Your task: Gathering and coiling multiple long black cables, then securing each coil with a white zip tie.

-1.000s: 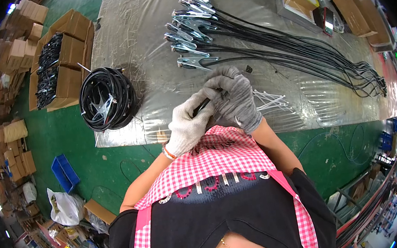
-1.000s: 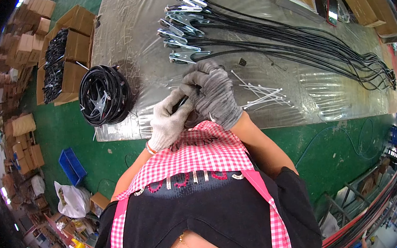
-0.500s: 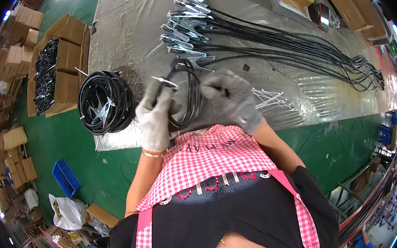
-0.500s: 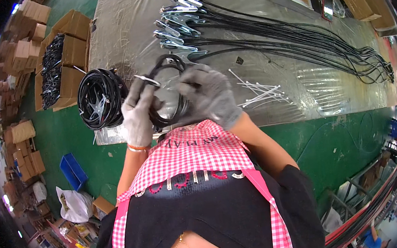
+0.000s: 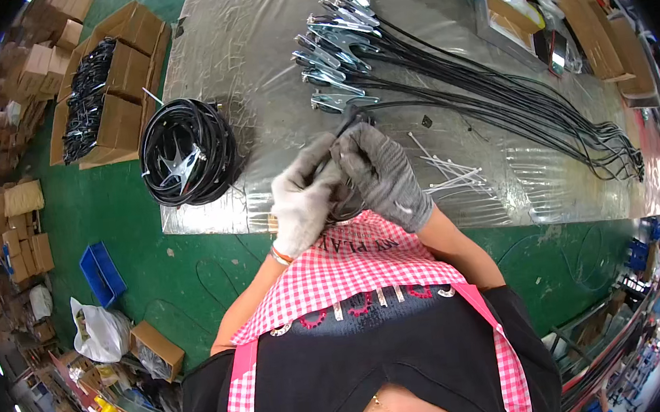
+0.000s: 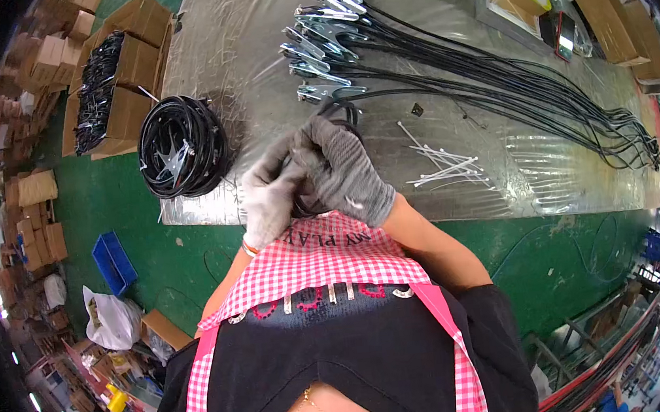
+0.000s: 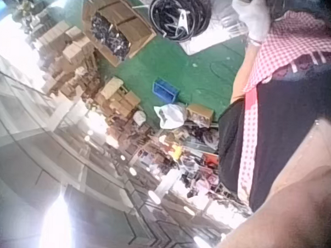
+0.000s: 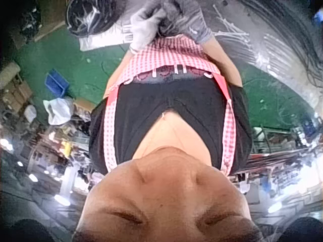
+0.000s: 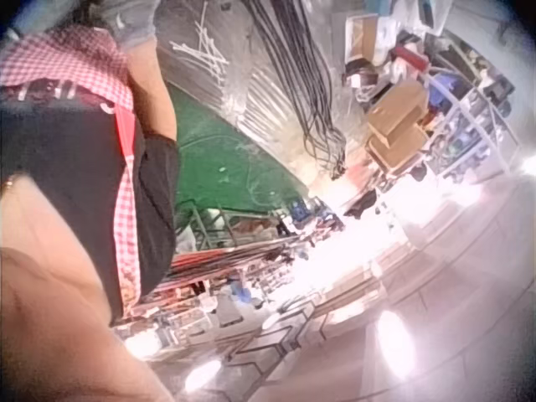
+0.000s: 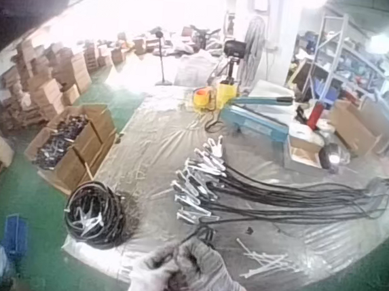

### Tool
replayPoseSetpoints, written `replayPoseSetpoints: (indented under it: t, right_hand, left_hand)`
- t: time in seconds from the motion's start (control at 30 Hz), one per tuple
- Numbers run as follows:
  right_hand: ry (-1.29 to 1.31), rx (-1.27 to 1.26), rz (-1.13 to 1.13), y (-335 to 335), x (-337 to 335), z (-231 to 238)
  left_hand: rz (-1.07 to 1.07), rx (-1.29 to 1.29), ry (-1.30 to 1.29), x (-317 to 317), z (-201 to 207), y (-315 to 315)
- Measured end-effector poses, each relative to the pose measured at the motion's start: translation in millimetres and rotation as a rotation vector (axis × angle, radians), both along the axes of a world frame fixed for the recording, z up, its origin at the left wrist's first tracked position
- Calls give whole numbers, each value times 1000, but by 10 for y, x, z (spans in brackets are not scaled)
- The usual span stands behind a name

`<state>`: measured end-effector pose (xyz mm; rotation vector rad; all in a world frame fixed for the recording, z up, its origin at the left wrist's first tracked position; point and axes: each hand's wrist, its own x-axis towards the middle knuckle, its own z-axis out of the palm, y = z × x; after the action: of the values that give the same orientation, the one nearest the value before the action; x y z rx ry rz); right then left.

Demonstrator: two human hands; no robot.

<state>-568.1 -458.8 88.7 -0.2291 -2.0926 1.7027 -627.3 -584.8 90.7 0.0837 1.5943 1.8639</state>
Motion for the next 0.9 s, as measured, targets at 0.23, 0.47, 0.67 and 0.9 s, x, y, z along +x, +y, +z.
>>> replayPoseSetpoints:
  t: [0.23, 0.47, 0.67, 0.9]
  right_hand:
    - [-216, -85, 108, 296, 260, -209]
    - [34, -350, 30, 189, 107, 35]
    - [-143, -555, 167, 82, 142, 22]
    - [-477, -178, 310, -244, 129, -583]
  left_hand:
    - [-143, 10, -68, -91, 93, 57]
    - [-329, 94, -59, -234, 440, 111]
    - [-8, -184, 382, -288, 150, -119]
    - [226, 597, 70, -623, 573, -574]
